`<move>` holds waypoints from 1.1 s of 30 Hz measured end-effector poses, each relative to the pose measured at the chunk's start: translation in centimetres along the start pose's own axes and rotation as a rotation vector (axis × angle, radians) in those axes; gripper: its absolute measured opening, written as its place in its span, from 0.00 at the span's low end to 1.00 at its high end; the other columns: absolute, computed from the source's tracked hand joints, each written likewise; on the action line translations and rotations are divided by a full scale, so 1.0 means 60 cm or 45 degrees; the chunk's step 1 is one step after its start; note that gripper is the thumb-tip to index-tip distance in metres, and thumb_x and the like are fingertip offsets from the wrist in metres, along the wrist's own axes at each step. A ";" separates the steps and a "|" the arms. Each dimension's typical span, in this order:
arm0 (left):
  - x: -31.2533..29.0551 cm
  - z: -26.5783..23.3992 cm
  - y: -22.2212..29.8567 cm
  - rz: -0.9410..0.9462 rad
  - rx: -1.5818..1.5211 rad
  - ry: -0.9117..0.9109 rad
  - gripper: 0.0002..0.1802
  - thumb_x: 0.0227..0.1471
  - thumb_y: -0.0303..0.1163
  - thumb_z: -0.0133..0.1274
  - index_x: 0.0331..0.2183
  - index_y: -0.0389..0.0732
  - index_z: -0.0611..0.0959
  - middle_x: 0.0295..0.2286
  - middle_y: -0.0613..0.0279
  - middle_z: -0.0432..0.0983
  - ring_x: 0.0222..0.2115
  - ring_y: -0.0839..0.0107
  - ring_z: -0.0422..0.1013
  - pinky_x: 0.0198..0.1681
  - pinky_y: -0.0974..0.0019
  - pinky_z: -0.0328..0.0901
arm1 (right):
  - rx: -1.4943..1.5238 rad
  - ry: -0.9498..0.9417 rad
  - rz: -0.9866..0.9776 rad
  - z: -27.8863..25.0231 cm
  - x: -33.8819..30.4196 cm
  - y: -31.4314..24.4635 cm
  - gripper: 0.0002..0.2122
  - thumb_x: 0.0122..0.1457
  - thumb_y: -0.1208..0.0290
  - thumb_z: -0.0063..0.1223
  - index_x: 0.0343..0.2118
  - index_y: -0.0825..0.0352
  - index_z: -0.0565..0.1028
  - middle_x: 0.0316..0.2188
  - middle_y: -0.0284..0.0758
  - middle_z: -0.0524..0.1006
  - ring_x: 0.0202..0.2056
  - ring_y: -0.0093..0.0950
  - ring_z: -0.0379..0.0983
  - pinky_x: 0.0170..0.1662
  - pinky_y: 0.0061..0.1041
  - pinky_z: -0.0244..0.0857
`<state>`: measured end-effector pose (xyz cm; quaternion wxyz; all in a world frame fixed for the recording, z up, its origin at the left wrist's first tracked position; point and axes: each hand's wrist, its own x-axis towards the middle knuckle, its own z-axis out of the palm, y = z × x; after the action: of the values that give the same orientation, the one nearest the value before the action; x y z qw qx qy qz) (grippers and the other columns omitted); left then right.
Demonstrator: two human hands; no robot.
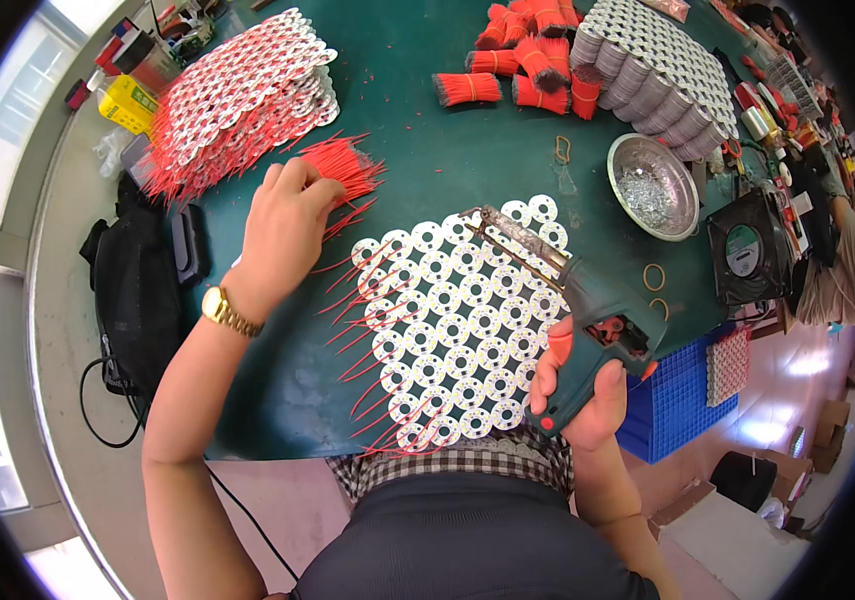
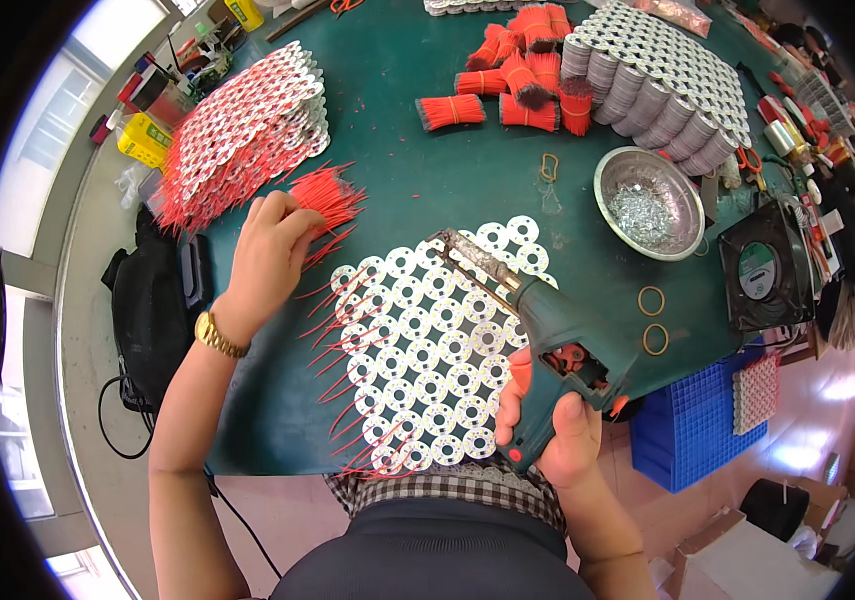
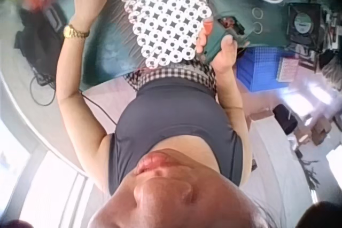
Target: The person solders wires onto the circular LED board panel using a handheld soldering tool.
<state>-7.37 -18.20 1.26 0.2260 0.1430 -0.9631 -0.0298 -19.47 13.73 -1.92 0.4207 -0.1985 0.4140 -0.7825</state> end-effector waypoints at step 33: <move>-0.010 0.038 0.024 -0.299 0.248 0.045 0.09 0.45 0.30 0.58 0.30 0.42 0.75 0.31 0.59 0.68 0.36 0.57 0.63 0.40 0.56 0.55 | 0.159 -0.166 0.050 -0.017 -0.007 0.004 0.32 0.57 0.44 0.50 0.52 0.69 0.64 0.28 0.37 0.72 0.27 0.26 0.71 0.27 0.22 0.65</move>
<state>-8.22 -16.65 -0.86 0.2227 0.2764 -0.9340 0.0401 -19.80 14.51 -2.70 0.4734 -0.2143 0.3401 -0.7838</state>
